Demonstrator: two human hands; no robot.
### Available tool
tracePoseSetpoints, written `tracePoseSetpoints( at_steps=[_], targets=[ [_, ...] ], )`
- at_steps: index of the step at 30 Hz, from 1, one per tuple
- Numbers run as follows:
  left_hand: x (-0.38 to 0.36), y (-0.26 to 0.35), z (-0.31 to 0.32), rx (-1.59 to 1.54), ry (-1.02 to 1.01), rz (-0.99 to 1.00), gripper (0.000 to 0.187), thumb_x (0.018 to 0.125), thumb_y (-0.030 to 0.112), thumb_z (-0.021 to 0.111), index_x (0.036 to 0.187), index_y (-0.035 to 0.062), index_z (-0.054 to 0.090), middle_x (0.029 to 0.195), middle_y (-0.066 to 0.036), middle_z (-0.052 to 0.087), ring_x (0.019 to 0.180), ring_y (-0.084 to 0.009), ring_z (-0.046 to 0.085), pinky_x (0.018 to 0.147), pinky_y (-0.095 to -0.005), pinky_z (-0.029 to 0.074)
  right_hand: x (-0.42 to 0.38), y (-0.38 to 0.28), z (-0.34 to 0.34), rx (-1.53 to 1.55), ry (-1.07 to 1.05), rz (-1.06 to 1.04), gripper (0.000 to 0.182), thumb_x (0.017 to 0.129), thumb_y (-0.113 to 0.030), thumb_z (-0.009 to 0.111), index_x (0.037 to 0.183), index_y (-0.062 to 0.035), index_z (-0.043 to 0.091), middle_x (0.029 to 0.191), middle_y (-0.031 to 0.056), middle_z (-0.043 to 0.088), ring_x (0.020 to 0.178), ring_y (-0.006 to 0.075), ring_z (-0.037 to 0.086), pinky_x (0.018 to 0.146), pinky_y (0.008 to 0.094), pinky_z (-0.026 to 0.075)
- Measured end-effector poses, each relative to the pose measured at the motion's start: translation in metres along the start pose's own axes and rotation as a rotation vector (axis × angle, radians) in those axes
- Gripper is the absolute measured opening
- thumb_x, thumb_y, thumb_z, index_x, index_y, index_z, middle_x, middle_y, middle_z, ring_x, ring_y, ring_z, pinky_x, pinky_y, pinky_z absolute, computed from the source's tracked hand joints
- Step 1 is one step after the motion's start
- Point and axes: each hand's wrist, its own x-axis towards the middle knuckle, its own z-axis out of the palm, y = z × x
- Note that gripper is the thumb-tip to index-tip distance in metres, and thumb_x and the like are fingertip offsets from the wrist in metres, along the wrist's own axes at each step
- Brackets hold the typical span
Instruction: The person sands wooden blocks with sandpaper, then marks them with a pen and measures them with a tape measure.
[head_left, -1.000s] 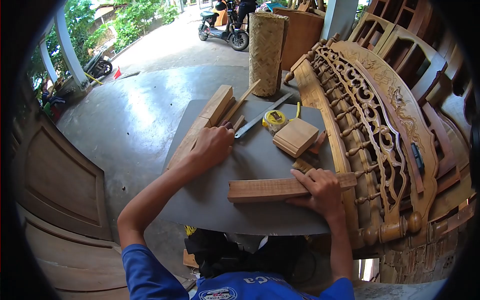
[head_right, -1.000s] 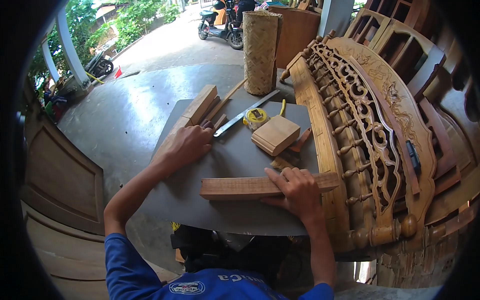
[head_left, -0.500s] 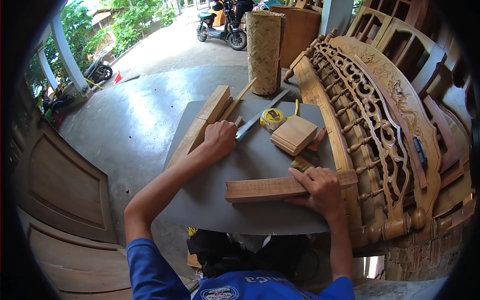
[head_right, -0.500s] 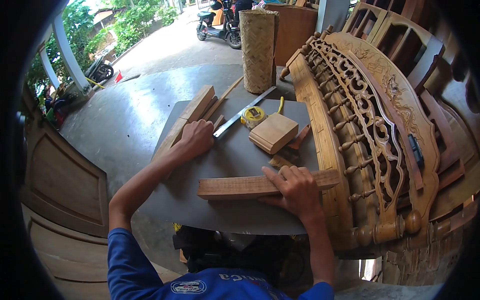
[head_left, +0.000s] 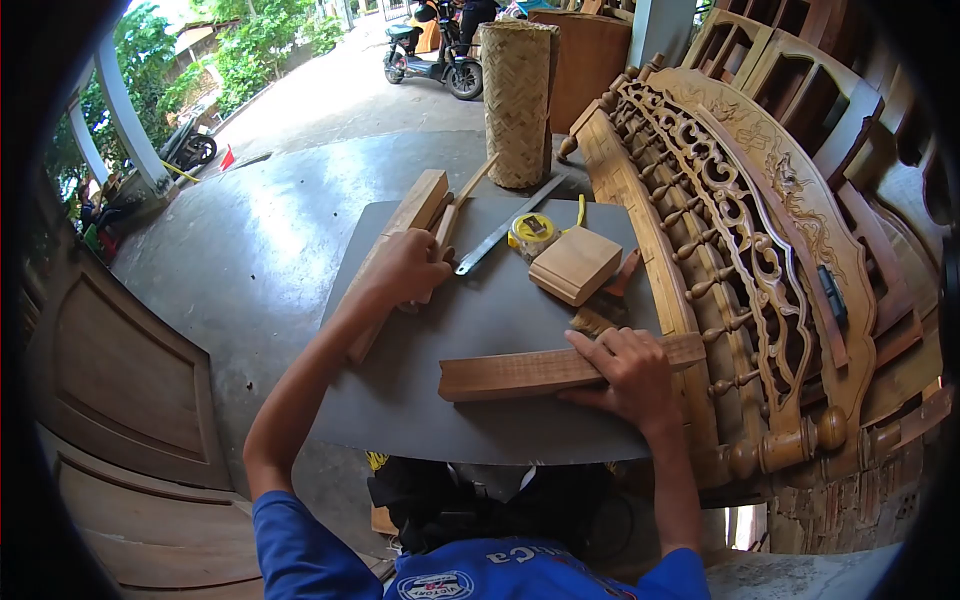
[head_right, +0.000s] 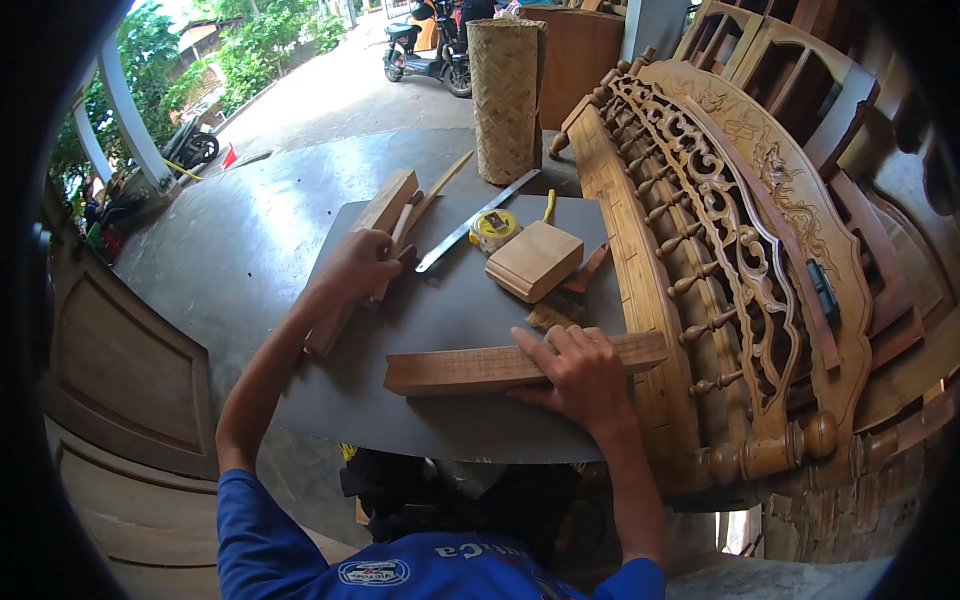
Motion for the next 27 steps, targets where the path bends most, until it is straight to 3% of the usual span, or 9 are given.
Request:
tracePoseSetpoints(
  at_steps=[5, 8, 12, 16, 19, 22, 25, 26, 27],
  targets=[
    [-0.081, -0.004, -0.014, -0.634, 0.111, 0.148, 0.023, 0.08, 0.017, 0.063, 0.09, -0.0042, 0.061, 0.073, -0.006, 0.062, 0.065, -0.0095, 0.058, 0.057, -0.0246, 0.047, 0.002, -0.002, -0.002, -0.009, 0.009, 0.011, 0.065, 0.061, -0.051, 0.072, 0.114, -0.0149, 0.059, 0.075, 0.0035, 0.052, 0.071, 0.0202, 0.054, 0.065, 0.0355, 0.043],
    [-0.121, -0.015, -0.002, -0.711, 0.13, 0.16, 0.012, 0.083, 0.007, 0.062, 0.088, -0.0031, 0.061, 0.079, -0.006, 0.065, 0.071, -0.0099, 0.062, 0.061, -0.0234, 0.05, 0.005, -0.005, -0.001, -0.062, 0.002, 0.066, 0.066, 0.059, -0.049, 0.073, 0.112, -0.0139, 0.059, 0.076, 0.0039, 0.052, 0.07, 0.0199, 0.055, 0.063, 0.0343, 0.043],
    [-0.138, -0.027, 0.023, -0.624, 0.225, 0.287, 0.011, 0.077, -0.001, 0.066, 0.085, -0.0056, 0.06, 0.091, -0.011, 0.066, 0.085, -0.0158, 0.065, 0.074, -0.026, 0.054, 0.015, -0.007, 0.01, -0.154, -0.008, 0.2, 0.066, 0.06, -0.05, 0.073, 0.113, -0.0141, 0.059, 0.077, 0.0044, 0.053, 0.071, 0.0204, 0.056, 0.064, 0.0337, 0.044],
    [-0.134, -0.033, 0.044, -0.513, 0.16, 0.333, 0.011, 0.076, -0.001, 0.065, 0.086, -0.0038, 0.061, 0.086, -0.012, 0.065, 0.079, -0.0195, 0.066, 0.071, -0.0278, 0.053, 0.021, -0.006, 0.014, -0.196, -0.011, 0.242, 0.066, 0.062, -0.05, 0.072, 0.115, -0.0134, 0.058, 0.077, 0.0045, 0.053, 0.072, 0.0207, 0.057, 0.064, 0.0339, 0.044],
    [-0.131, -0.043, 0.054, -0.348, 0.162, 0.386, 0.012, 0.076, 0.002, 0.065, 0.087, -0.0034, 0.061, 0.082, -0.013, 0.064, 0.074, -0.0223, 0.066, 0.067, -0.0298, 0.052, 0.023, -0.013, 0.01, -0.168, -0.073, 0.319, 0.066, 0.063, -0.049, 0.072, 0.115, -0.0111, 0.057, 0.08, 0.0054, 0.054, 0.079, 0.022, 0.056, 0.072, 0.0351, 0.043],
    [-0.132, -0.045, 0.054, -0.378, 0.164, 0.376, 0.014, 0.077, 0.006, 0.066, 0.087, -0.003, 0.062, 0.08, -0.014, 0.063, 0.071, -0.0257, 0.064, 0.064, -0.0313, 0.05, 0.026, -0.017, 0.007, -0.152, -0.064, 0.314, 0.068, 0.063, -0.044, 0.075, 0.118, -0.0094, 0.053, 0.09, 0.0081, 0.056, 0.092, 0.0255, 0.053, 0.087, 0.0376, 0.038],
    [-0.131, -0.049, 0.058, -0.377, 0.21, 0.408, 0.015, 0.077, 0.007, 0.066, 0.088, -0.0027, 0.062, 0.08, -0.015, 0.063, 0.071, -0.0278, 0.064, 0.064, -0.0323, 0.05, 0.04, -0.039, -0.003, -0.237, 0.113, 0.177, 0.068, 0.064, -0.045, 0.073, 0.116, -0.0075, 0.054, 0.09, 0.009, 0.056, 0.099, 0.0235, 0.049, 0.095, 0.0368, 0.03],
    [-0.131, -0.05, 0.06, -0.368, 0.235, 0.427, 0.015, 0.077, 0.007, 0.066, 0.088, -0.0025, 0.062, 0.08, -0.015, 0.063, 0.071, -0.0287, 0.063, 0.064, -0.0327, 0.05, 0.046, -0.047, -0.005, -0.197, 0.147, 0.098, 0.067, 0.068, -0.039, 0.074, 0.121, -0.0067, 0.05, 0.093, 0.0098, 0.056, 0.094, 0.0241, 0.053, 0.089, 0.036, 0.038],
    [-0.131, -0.049, 0.059, -0.34, 0.231, 0.42, 0.015, 0.077, 0.007, 0.065, 0.089, -0.002, 0.062, 0.08, -0.014, 0.064, 0.072, -0.0283, 0.064, 0.065, -0.0327, 0.051, 0.053, -0.055, -0.006, 0.076, 0.096, 0.098, 0.066, 0.069, -0.036, 0.074, 0.122, -0.0062, 0.049, 0.094, 0.0102, 0.056, 0.09, 0.0244, 0.054, 0.085, 0.0356, 0.041]
  ],
)
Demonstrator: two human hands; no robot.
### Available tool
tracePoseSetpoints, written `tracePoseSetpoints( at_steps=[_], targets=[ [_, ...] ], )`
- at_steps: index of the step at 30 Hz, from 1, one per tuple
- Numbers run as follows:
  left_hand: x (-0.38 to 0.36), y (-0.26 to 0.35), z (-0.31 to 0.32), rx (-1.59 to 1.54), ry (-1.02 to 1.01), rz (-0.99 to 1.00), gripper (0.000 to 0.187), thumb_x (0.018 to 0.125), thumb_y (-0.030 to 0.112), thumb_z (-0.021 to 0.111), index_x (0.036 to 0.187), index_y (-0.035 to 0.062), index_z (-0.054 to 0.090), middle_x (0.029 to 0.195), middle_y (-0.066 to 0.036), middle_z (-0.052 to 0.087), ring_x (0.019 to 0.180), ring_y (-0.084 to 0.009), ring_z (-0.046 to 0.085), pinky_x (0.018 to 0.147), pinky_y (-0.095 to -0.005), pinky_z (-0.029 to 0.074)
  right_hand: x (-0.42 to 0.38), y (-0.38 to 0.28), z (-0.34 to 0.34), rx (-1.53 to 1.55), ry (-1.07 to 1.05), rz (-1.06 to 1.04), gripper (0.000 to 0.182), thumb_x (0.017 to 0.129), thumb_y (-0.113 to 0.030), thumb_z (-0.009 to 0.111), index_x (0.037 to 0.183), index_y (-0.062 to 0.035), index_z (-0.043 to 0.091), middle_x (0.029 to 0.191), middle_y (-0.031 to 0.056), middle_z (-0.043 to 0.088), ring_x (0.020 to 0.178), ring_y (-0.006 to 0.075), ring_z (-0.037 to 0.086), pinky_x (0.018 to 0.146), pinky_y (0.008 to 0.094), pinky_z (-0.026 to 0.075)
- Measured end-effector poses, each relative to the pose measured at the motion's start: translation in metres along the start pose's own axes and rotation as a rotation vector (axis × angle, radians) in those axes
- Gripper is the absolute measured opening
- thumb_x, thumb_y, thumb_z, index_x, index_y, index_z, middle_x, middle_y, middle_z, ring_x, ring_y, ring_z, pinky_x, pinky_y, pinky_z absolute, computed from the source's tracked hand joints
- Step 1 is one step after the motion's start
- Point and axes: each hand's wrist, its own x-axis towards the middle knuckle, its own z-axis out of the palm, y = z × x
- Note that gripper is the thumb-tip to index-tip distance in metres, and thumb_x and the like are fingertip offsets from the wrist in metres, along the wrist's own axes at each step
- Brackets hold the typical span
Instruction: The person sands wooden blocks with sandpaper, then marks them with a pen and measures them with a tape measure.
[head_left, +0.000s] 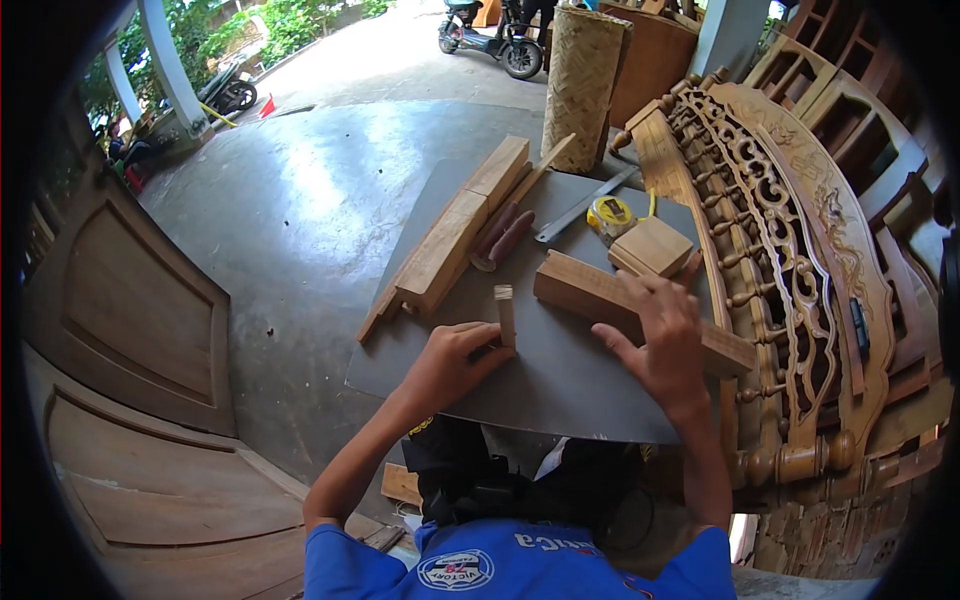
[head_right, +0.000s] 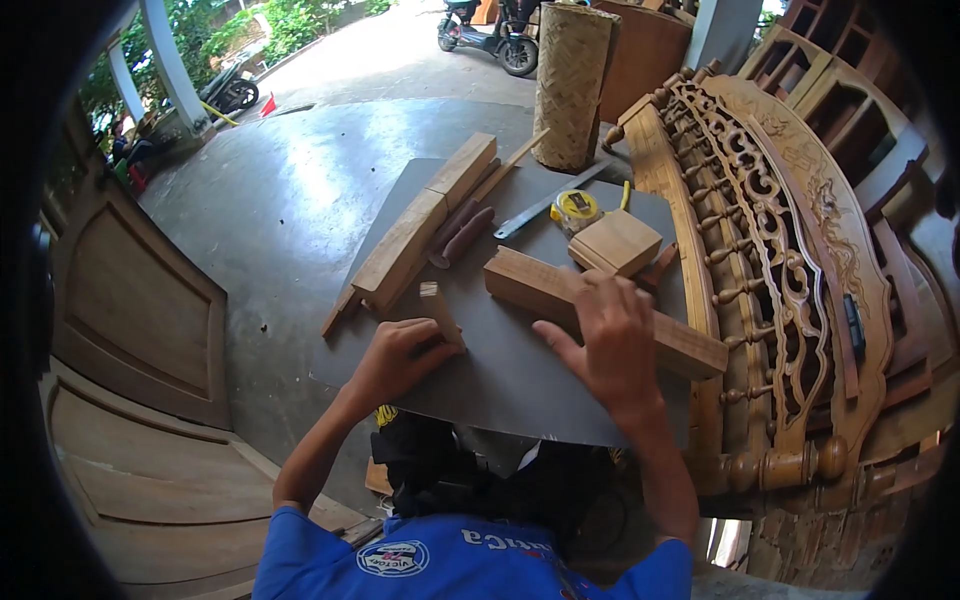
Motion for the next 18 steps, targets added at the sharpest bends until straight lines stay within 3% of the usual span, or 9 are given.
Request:
tracePoseSetpoints(
  at_steps=[2, 3, 6, 9, 15, 17, 18],
  targets=[
    [0.001, 0.003, -0.002, 0.055, -0.025, -0.011, 0.015, 0.077, 0.006, 0.065, 0.09, -0.001, 0.063, 0.08, -0.013, 0.064, 0.075, -0.0274, 0.065, 0.066, -0.0327, 0.051, 0.012, -0.021, 0.0, 0.537, -0.142, 0.035, 0.064, 0.072, -0.031, 0.073, 0.124, -0.0053, 0.046, 0.096, 0.0109, 0.056, 0.083, 0.025, 0.057, 0.076, 0.0348, 0.046],
    [0.0, 0.003, -0.002, 0.036, -0.017, 0.001, 0.015, 0.077, 0.006, 0.064, 0.09, -0.0011, 0.062, 0.08, -0.014, 0.064, 0.074, -0.0285, 0.064, 0.066, -0.0333, 0.051, 0.019, -0.032, 0.0, 0.656, -0.128, -0.011, 0.061, 0.074, -0.024, 0.072, 0.125, -0.0057, 0.045, 0.099, 0.0134, 0.056, 0.074, 0.0252, 0.058, 0.063, 0.0332, 0.05],
    [-0.001, -0.001, 0.002, -0.003, -0.007, 0.026, 0.016, 0.077, 0.007, 0.064, 0.09, -0.0012, 0.062, 0.081, -0.014, 0.063, 0.074, -0.0308, 0.064, 0.066, -0.0348, 0.051, 0.035, -0.052, 0.012, 0.852, -0.153, -0.043, 0.056, 0.076, -0.017, 0.071, 0.126, -0.0073, 0.046, 0.096, 0.014, 0.058, 0.073, 0.0231, 0.06, 0.062, 0.0316, 0.05],
    [-0.003, -0.003, 0.002, 0.019, -0.026, 0.027, 0.017, 0.077, 0.008, 0.065, 0.091, -0.0008, 0.062, 0.083, -0.015, 0.063, 0.077, -0.0308, 0.063, 0.068, -0.0356, 0.05, 0.039, -0.049, 0.039, 0.794, -0.117, -0.245, 0.051, 0.078, -0.01, 0.067, 0.125, -0.0082, 0.047, 0.094, 0.0133, 0.061, 0.071, 0.0212, 0.061, 0.059, 0.0298, 0.05],
    [0.021, 0.001, -0.05, 0.187, 0.065, 0.025, 0.017, 0.077, 0.013, 0.067, 0.09, 0.0009, 0.065, 0.089, -0.016, 0.064, 0.082, -0.0282, 0.064, 0.072, -0.0337, 0.051, 0.04, -0.042, 0.043, 0.901, -0.064, -0.296, 0.047, 0.077, -0.002, 0.066, 0.121, -0.007, 0.053, 0.09, 0.0124, 0.064, 0.068, 0.0198, 0.062, 0.059, 0.0293, 0.05],
    [0.047, -0.009, -0.066, 0.268, 0.242, -0.123, 0.035, 0.072, 0.021, 0.073, 0.101, 0.0026, 0.063, 0.093, -0.017, 0.064, 0.085, -0.0293, 0.063, 0.074, -0.0346, 0.05, 0.04, -0.044, 0.046, 0.901, -0.017, -0.281, 0.047, 0.076, -0.001, 0.066, 0.121, -0.0072, 0.053, 0.086, 0.0125, 0.065, 0.067, 0.0192, 0.062, 0.059, 0.0291, 0.05],
    [0.058, -0.021, -0.068, 0.28, 0.215, -0.155, 0.043, 0.07, 0.024, 0.074, 0.106, 0.0023, 0.06, 0.096, -0.018, 0.063, 0.088, -0.0295, 0.062, 0.076, -0.035, 0.049, 0.04, -0.045, 0.047, 0.903, 0.009, -0.275, 0.048, 0.076, 0.0, 0.067, 0.121, -0.0073, 0.054, 0.084, 0.0125, 0.065, 0.066, 0.0189, 0.062, 0.059, 0.029, 0.05]
  ],
)
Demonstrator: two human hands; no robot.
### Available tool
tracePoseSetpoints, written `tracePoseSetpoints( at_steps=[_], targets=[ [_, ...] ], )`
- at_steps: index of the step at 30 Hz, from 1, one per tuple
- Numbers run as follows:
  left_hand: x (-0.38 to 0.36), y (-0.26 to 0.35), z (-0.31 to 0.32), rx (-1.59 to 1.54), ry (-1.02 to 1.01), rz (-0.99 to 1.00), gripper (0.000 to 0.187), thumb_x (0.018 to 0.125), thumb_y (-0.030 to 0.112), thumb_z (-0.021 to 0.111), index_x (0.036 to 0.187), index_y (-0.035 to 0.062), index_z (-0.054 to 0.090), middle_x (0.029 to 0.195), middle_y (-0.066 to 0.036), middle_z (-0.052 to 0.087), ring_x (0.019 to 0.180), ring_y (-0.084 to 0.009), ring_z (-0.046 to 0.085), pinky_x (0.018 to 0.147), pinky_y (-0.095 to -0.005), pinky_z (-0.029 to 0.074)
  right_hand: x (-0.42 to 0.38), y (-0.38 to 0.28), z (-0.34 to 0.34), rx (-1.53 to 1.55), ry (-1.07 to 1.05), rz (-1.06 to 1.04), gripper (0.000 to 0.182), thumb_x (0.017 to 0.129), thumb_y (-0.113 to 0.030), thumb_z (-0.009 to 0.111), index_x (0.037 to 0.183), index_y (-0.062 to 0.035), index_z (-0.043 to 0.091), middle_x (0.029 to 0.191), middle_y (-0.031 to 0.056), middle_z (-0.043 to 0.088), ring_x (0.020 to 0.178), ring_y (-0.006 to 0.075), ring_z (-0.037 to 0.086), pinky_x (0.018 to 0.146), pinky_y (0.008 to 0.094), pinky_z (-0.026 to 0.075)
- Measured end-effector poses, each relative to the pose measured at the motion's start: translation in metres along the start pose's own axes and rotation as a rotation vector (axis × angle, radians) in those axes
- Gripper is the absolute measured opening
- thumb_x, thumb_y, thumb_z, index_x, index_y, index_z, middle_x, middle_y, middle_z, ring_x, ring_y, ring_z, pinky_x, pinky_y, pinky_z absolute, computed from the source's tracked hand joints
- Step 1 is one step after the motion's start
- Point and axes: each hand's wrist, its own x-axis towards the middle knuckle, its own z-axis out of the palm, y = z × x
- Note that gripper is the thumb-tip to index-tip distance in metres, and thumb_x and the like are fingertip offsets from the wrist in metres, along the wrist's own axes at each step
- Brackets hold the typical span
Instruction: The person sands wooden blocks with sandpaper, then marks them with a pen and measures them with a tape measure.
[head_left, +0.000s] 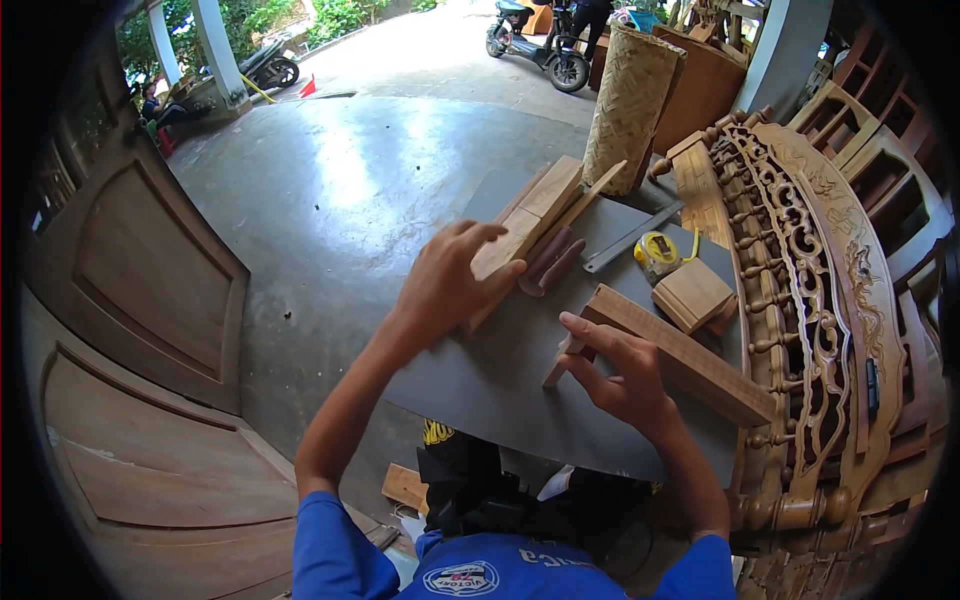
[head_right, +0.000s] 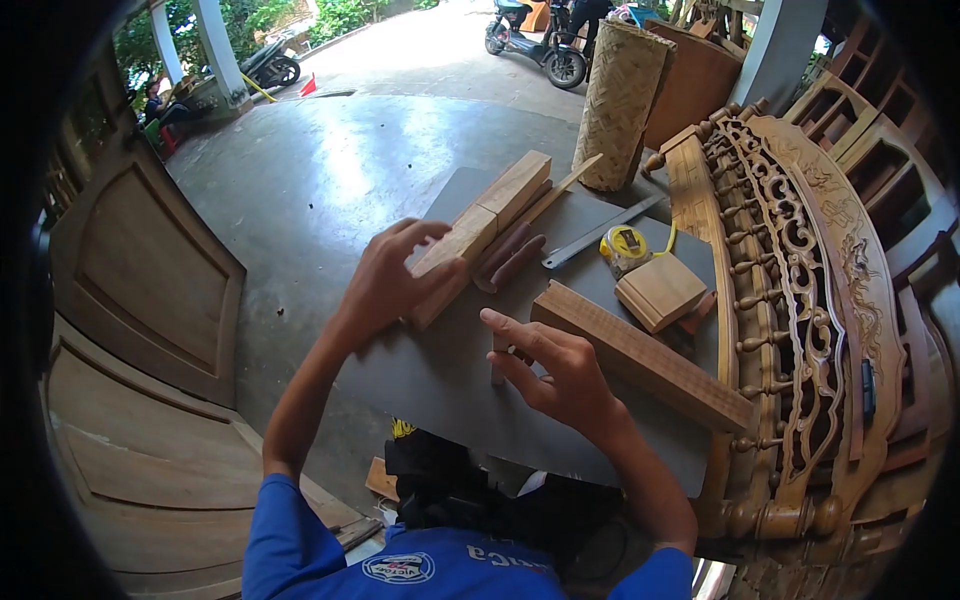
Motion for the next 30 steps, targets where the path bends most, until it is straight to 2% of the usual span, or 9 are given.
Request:
tracePoseSetpoints(
  at_steps=[5, 9, 12, 15, 16, 21, 24, 27, 30],
  targets=[
    [0.037, -0.035, 0.031, 0.193, -0.262, -0.118, 0.073, 0.066, 0.029, 0.076, 0.125, -0.0015, 0.046, 0.108, -0.024, 0.058, 0.099, -0.0316, 0.058, 0.087, -0.0357, 0.045, -0.003, -0.003, -0.001, 0.01, -0.041, -0.018, 0.05, 0.076, 0.0, 0.066, 0.123, -0.0085, 0.052, 0.081, 0.0123, 0.065, 0.065, 0.0201, 0.062, 0.058, 0.0301, 0.05],
    [0.042, -0.038, 0.02, -0.104, -0.252, -0.193, 0.067, 0.068, 0.018, 0.073, 0.124, -0.0052, 0.046, 0.108, -0.021, 0.058, 0.097, -0.0251, 0.058, 0.084, -0.0319, 0.045, -0.007, -0.001, 0.002, -0.025, -0.036, -0.085, 0.047, 0.077, -0.001, 0.066, 0.121, -0.0074, 0.051, 0.085, 0.0121, 0.065, 0.065, 0.0217, 0.063, 0.057, 0.0312, 0.051],
    [0.047, -0.044, 0.002, -0.399, -0.245, -0.255, 0.065, 0.066, 0.008, 0.071, 0.125, -0.005, 0.046, 0.104, -0.016, 0.06, 0.091, -0.0169, 0.058, 0.08, -0.0285, 0.047, -0.012, 0.007, 0.008, 0.01, 0.097, -0.167, 0.041, 0.078, -0.004, 0.066, 0.115, -0.0068, 0.049, 0.091, 0.0121, 0.065, 0.068, 0.0222, 0.065, 0.057, 0.0307, 0.052],
    [0.057, -0.057, -0.013, -0.16, -0.116, -0.147, 0.064, 0.065, 0.006, 0.069, 0.124, -0.0035, 0.047, 0.101, -0.015, 0.061, 0.086, -0.0151, 0.058, 0.077, -0.0281, 0.047, -0.016, 0.009, 0.003, -0.009, 0.028, -0.067, 0.037, 0.079, -0.006, 0.066, 0.109, -0.0073, 0.046, 0.095, 0.0123, 0.064, 0.07, 0.0228, 0.066, 0.058, 0.0303, 0.053],
    [0.062, -0.072, -0.012, -0.165, -0.055, -0.143, 0.06, 0.063, 0.008, 0.07, 0.12, 0.0011, 0.054, 0.088, -0.016, 0.065, 0.075, -0.018, 0.062, 0.07, -0.0287, 0.049, -0.015, 0.009, 0.003, -0.008, 0.032, -0.071, 0.037, 0.079, -0.006, 0.067, 0.109, -0.0073, 0.046, 0.095, 0.0124, 0.064, 0.07, 0.0226, 0.066, 0.057, 0.0302, 0.053],
    [0.064, -0.097, -0.009, -0.019, -0.116, -0.198, 0.06, 0.06, 0.01, 0.07, 0.118, 0.002, 0.056, 0.086, -0.016, 0.065, 0.074, -0.0195, 0.062, 0.069, -0.0299, 0.049, -0.013, 0.008, 0.004, -0.009, 0.057, -0.066, 0.038, 0.079, -0.008, 0.067, 0.11, -0.0065, 0.046, 0.093, 0.0119, 0.065, 0.069, 0.0211, 0.066, 0.056, 0.0294, 0.053],
    [0.057, -0.109, 0.003, -0.129, -0.117, -0.158, 0.061, 0.059, 0.011, 0.067, 0.118, 0.0014, 0.056, 0.087, -0.015, 0.065, 0.077, -0.0194, 0.062, 0.072, -0.0297, 0.048, -0.013, 0.008, 0.004, -0.019, 0.079, -0.055, 0.042, 0.078, -0.009, 0.068, 0.113, -0.0057, 0.045, 0.089, 0.0107, 0.065, 0.067, 0.0198, 0.066, 0.055, 0.0285, 0.052],
    [0.056, -0.103, 0.005, -0.097, -0.174, -0.235, 0.063, 0.061, 0.013, 0.07, 0.121, -0.0001, 0.054, 0.098, -0.009, 0.062, 0.084, -0.0132, 0.055, 0.078, -0.0273, 0.045, -0.016, 0.002, 0.0, 0.034, 0.014, 0.142, 0.046, 0.078, -0.009, 0.068, 0.118, -0.0057, 0.044, 0.086, 0.0101, 0.065, 0.065, 0.0188, 0.065, 0.054, 0.0279, 0.052],
    [0.056, -0.1, 0.003, -0.115, -0.211, -0.237, 0.064, 0.064, 0.013, 0.07, 0.123, -0.0001, 0.051, 0.101, -0.01, 0.061, 0.085, -0.0142, 0.056, 0.081, -0.0281, 0.045, -0.015, 0.002, 0.001, -0.002, 0.04, 0.103, 0.045, 0.078, -0.008, 0.068, 0.116, -0.0056, 0.046, 0.085, 0.0105, 0.065, 0.061, 0.0183, 0.064, 0.052, 0.0274, 0.051]
  ],
)
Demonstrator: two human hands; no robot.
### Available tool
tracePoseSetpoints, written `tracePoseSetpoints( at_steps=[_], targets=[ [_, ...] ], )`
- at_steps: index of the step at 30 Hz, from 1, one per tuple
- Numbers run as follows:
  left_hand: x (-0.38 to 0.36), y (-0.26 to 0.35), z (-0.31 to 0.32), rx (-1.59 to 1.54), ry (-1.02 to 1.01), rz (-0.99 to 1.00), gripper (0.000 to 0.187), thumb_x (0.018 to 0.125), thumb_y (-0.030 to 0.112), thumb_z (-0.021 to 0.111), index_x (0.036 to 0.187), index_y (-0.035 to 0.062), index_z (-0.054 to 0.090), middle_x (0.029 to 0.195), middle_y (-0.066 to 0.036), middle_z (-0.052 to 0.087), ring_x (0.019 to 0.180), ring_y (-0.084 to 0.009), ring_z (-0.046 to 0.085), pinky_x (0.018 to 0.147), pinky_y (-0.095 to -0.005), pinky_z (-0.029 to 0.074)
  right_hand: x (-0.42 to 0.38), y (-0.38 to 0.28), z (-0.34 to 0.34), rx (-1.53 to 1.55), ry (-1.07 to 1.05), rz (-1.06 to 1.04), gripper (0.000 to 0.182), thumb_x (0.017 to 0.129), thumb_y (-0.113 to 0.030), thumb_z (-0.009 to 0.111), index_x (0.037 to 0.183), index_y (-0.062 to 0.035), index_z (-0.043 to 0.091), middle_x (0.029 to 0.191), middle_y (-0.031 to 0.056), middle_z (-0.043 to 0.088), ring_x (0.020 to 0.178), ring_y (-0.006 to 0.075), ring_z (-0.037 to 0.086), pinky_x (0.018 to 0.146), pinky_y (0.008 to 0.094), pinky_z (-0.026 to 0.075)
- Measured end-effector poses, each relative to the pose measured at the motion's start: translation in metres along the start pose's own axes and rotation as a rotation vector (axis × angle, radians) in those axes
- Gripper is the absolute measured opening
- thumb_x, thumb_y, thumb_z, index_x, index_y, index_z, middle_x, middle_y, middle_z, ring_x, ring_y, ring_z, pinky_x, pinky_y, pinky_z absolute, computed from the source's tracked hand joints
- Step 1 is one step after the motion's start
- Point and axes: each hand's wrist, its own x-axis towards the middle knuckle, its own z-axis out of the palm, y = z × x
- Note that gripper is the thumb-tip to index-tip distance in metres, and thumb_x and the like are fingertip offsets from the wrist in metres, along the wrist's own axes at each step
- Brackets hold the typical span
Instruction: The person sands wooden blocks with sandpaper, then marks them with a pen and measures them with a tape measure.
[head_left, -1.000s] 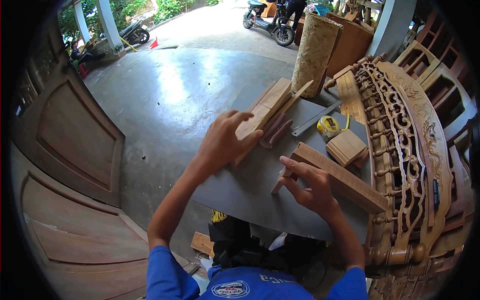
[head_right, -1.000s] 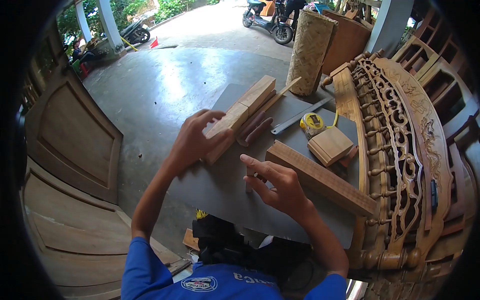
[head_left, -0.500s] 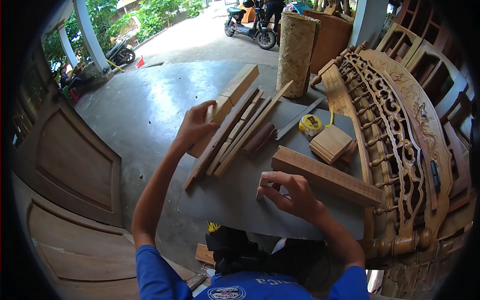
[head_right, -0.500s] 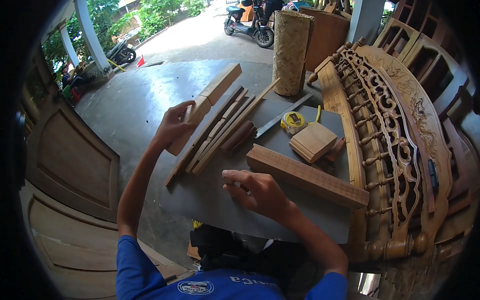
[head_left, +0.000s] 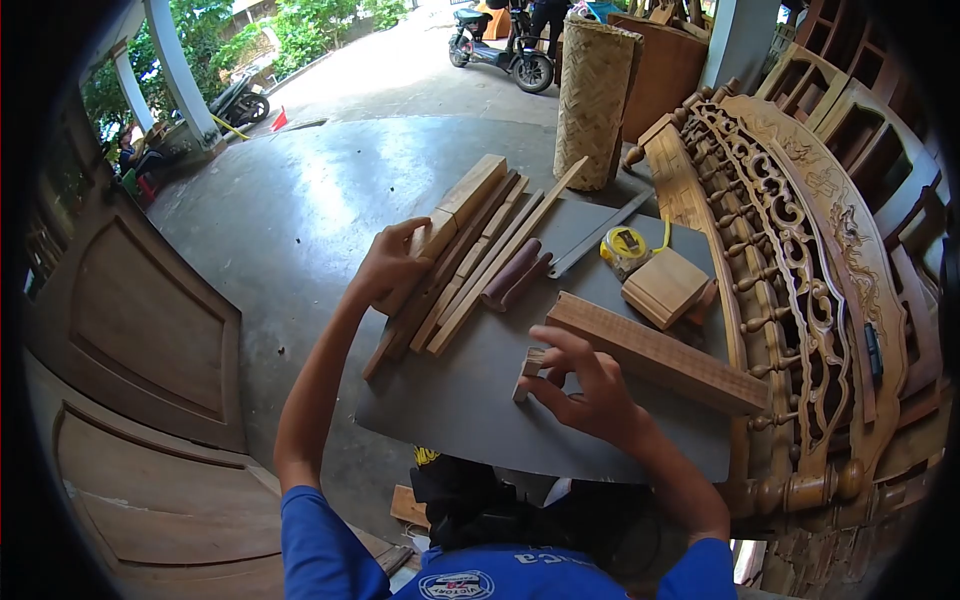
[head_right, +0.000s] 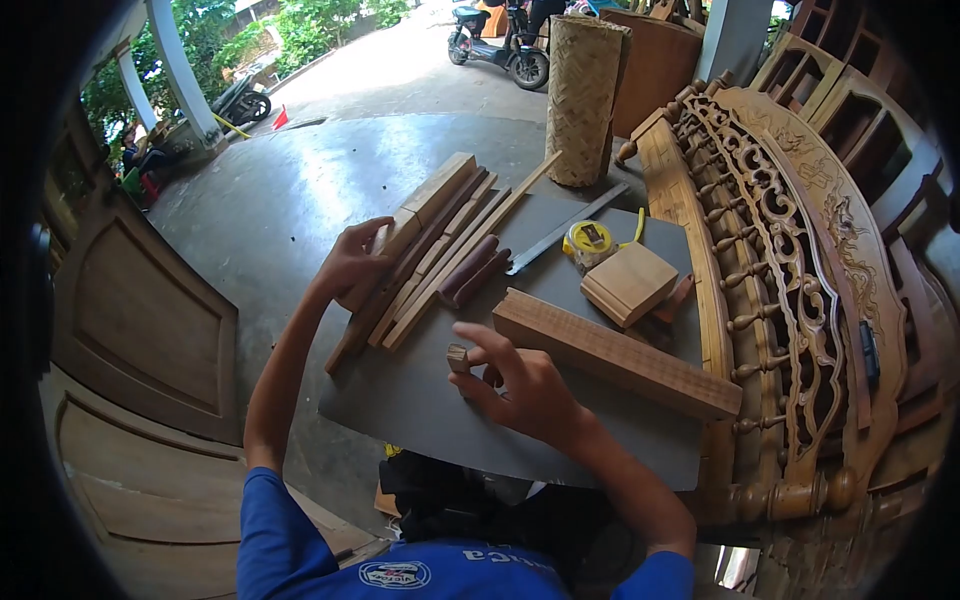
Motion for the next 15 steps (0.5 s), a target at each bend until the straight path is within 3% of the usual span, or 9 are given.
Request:
tracePoseSetpoints(
  at_steps=[3, 6, 9, 12, 15],
  targets=[
    [0.0, -0.009, 0.005, -0.066, 0.017, 0.059, 0.062, 0.064, 0.015, 0.067, 0.123, 0.0028, 0.052, 0.09, -0.014, 0.064, 0.077, -0.0168, 0.059, 0.073, -0.0282, 0.047, 0.002, 0.005, 0.006, -0.03, 0.012, -0.113, 0.038, 0.073, -0.004, 0.072, 0.106, -0.0028, 0.053, 0.075, 0.007, 0.062, 0.061, 0.0147, 0.062, 0.052, 0.0259, 0.049],
    [-0.004, -0.002, 0.002, -0.128, -0.057, 0.006, 0.06, 0.067, 0.015, 0.066, 0.124, 0.0053, 0.051, 0.087, -0.011, 0.063, 0.075, -0.0154, 0.058, 0.071, -0.0281, 0.047, -0.002, 0.011, 0.014, -0.057, -0.066, -0.152, 0.031, 0.072, -0.004, 0.072, 0.098, -0.0019, 0.056, 0.075, 0.008, 0.061, 0.064, 0.0179, 0.062, 0.055, 0.0279, 0.05],
    [-0.005, -0.002, 0.001, -0.078, -0.128, -0.016, 0.057, 0.072, 0.013, 0.068, 0.125, 0.0058, 0.05, 0.106, -0.008, 0.058, 0.091, -0.0128, 0.054, 0.081, -0.0271, 0.045, -0.002, 0.008, 0.02, -0.131, -0.112, -0.175, 0.029, 0.072, -0.004, 0.071, 0.096, -0.0015, 0.055, 0.077, 0.0094, 0.06, 0.067, 0.0202, 0.062, 0.058, 0.0299, 0.05],
    [-0.008, 0.004, 0.001, -0.065, -0.169, 0.002, 0.057, 0.073, 0.016, 0.069, 0.125, 0.0057, 0.049, 0.106, -0.006, 0.058, 0.094, -0.0121, 0.052, 0.083, -0.0267, 0.043, -0.007, 0.011, 0.025, -0.121, -0.069, -0.092, 0.026, 0.073, -0.005, 0.07, 0.094, -0.001, 0.056, 0.076, 0.0104, 0.06, 0.068, 0.0207, 0.062, 0.06, 0.0306, 0.05],
    [-0.011, 0.021, 0.002, 0.072, -0.187, -0.007, 0.05, 0.075, 0.019, 0.07, 0.121, 0.0064, 0.054, 0.106, -0.009, 0.059, 0.093, -0.0174, 0.055, 0.086, -0.0307, 0.043, -0.008, 0.01, 0.025, -0.061, 0.019, 0.088, 0.025, 0.075, -0.007, 0.068, 0.095, -0.0005, 0.055, 0.078, 0.0124, 0.062, 0.069, 0.0239, 0.064, 0.063, 0.033, 0.052]
  ],
)
